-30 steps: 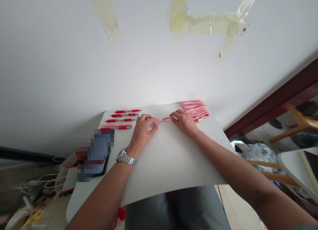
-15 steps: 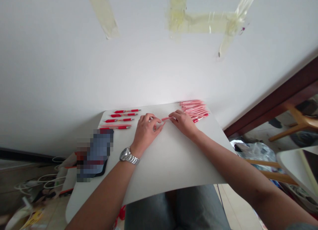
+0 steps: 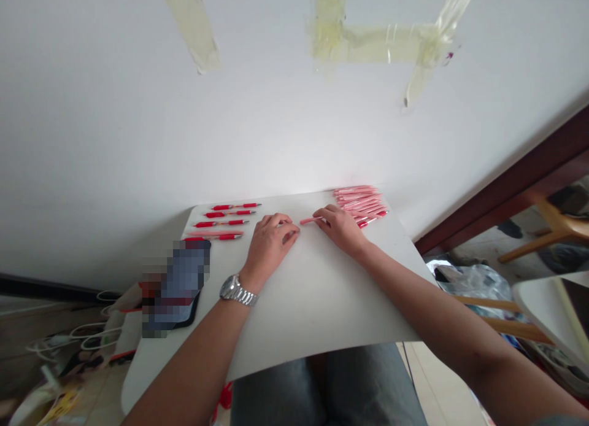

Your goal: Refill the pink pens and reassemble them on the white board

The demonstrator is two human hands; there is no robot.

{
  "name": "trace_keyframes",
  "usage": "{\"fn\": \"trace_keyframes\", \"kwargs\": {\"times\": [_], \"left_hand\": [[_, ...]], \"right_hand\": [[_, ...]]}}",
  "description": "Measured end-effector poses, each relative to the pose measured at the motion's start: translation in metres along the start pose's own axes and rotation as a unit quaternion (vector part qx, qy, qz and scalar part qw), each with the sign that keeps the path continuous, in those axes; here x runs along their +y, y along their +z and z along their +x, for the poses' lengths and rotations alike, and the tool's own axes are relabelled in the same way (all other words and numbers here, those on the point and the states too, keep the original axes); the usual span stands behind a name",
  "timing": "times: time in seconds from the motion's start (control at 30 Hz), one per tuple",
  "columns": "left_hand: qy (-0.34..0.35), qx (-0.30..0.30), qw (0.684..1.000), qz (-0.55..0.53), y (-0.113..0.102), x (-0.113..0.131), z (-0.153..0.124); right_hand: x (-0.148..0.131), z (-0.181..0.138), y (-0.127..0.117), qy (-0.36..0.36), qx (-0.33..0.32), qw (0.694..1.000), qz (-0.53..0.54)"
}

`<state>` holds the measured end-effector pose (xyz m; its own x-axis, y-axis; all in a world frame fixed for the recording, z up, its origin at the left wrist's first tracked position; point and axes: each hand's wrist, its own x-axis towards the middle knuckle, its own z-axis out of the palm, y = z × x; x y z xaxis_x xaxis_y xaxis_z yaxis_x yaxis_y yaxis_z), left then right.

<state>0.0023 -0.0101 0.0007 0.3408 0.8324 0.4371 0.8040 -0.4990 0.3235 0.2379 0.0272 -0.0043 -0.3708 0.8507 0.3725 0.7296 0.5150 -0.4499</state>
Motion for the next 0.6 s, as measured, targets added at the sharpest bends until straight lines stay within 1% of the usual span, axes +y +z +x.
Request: {"fn": "trace_keyframes", "kwargs": {"times": [0.37, 0.6], "left_hand": [[-0.023, 0.038, 0.999, -0.016, 0.0030, -0.0075, -0.0027], [-0.024, 0.042, 0.999, -0.008, 0.0015, -0.0056, -0.0028]], "right_hand": [[0.0040, 0.0005, 0.0004, -0.060, -0.011, 0.998, 0.021], [0.0041, 0.0003, -0.0013, -0.095, 0.001, 0.995, 0.030]]}}
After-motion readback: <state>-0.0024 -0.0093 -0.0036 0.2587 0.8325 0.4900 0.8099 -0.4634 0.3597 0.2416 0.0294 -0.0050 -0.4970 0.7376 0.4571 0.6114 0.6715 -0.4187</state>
